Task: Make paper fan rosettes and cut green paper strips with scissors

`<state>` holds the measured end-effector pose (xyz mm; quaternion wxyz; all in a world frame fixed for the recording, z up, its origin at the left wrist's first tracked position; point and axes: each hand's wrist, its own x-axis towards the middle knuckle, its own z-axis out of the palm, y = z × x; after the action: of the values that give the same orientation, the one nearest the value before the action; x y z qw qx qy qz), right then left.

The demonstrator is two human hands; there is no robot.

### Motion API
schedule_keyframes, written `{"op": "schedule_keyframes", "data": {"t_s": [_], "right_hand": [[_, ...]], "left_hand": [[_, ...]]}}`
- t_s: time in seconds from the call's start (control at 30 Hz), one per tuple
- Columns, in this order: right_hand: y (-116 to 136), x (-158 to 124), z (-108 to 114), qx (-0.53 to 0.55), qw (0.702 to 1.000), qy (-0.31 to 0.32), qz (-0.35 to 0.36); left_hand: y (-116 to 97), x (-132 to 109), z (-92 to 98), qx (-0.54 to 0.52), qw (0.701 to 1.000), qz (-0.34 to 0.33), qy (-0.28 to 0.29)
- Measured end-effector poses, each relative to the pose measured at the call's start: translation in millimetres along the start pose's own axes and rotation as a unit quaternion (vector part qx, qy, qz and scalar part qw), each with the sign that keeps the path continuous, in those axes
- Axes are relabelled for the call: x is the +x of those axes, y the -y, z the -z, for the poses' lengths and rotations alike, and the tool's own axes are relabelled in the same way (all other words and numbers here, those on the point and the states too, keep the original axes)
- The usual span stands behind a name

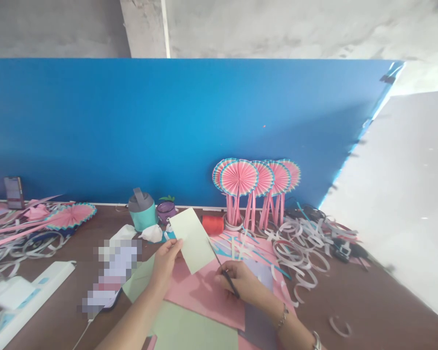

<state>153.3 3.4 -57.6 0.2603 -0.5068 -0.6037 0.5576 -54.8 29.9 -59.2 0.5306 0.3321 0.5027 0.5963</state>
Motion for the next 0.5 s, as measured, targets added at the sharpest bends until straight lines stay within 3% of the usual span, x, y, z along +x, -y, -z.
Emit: {"op": "schedule_keyframes", "data": {"t_s": [0.5], "right_hand": [[0.2, 0.0, 0.0, 0.020, 0.999, -0.003, 0.026]], "left_hand": [[12.5, 1.1, -0.2, 0.017, 0.999, -0.006, 0.043]]}}
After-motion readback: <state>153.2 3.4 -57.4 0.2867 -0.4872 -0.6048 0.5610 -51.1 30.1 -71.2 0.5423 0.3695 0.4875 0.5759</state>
